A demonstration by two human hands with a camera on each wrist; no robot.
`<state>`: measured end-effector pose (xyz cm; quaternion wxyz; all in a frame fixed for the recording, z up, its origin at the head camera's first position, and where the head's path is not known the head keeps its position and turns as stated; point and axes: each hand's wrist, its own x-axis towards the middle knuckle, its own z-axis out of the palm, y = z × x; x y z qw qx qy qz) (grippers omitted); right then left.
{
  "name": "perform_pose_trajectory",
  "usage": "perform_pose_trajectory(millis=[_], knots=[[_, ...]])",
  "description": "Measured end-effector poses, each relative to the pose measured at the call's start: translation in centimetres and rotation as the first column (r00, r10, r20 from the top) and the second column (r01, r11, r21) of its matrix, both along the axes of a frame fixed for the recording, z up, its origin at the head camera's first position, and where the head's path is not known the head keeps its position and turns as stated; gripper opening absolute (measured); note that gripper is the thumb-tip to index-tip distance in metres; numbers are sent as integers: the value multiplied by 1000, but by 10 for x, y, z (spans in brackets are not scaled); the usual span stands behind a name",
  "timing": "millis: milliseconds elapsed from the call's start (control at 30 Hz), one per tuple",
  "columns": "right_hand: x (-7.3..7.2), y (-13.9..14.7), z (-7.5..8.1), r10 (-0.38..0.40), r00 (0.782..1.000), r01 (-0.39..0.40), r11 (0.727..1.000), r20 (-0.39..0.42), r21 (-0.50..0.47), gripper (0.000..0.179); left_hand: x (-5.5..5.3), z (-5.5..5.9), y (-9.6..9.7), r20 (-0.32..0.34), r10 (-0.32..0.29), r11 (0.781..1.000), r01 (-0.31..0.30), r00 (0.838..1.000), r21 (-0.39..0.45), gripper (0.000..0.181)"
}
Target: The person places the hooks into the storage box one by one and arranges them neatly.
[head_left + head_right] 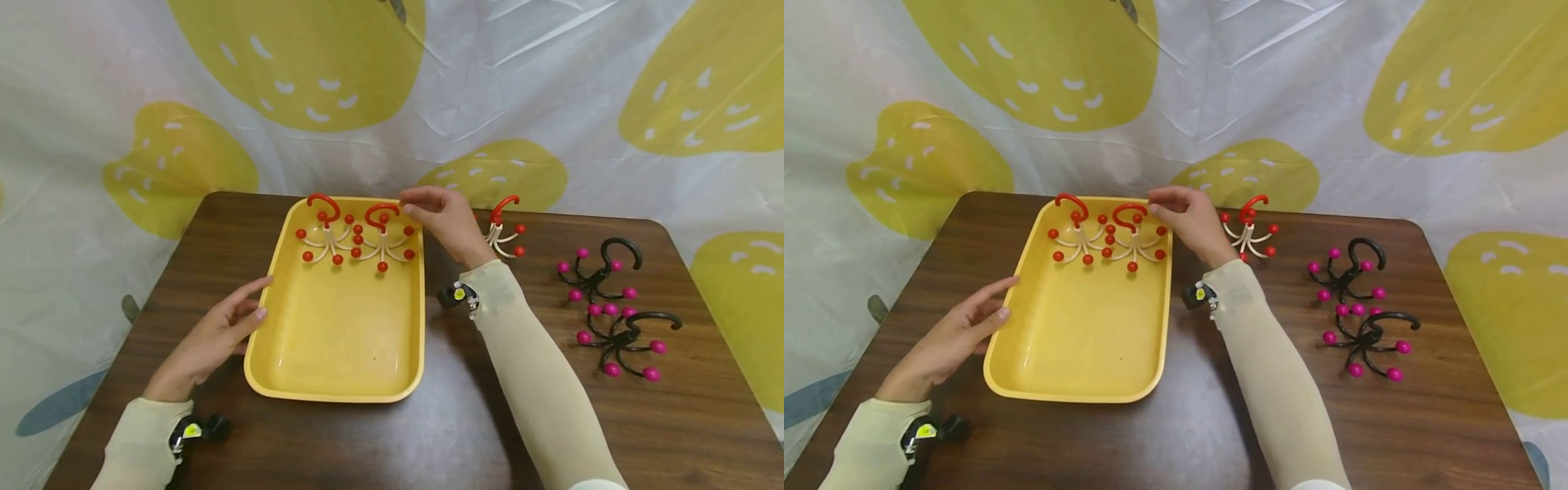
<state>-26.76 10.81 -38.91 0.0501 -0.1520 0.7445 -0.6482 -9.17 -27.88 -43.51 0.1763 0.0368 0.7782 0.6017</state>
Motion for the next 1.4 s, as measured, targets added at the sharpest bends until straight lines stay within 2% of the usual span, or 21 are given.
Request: perform_pose_trajectory(millis=[167, 467, 667, 900, 1400], knots=[[6, 8, 4, 0, 999, -1, 1000, -33, -7, 34, 1, 0, -1, 4, 1, 1000, -1, 1000, -2, 64], [20, 27, 14, -45, 995, 41, 998, -84, -39, 31, 1, 0, 0, 3, 3, 1000, -3, 1000, -16, 64], [26, 41, 24, -53, 989, 51, 999, -139, -21, 31, 1, 0, 0, 1, 1, 1000, -1, 1000, -6, 64], [29, 54, 30, -38, 986, 30, 998, -163, -50, 33, 0, 0, -2, 8, 4, 1000, -4, 1000, -15, 65], [32, 85, 32, -130, 974, 102, 983, -184, -152, 29, 0, -1, -2, 3, 3, 1000, -3, 1000, -17, 65]])
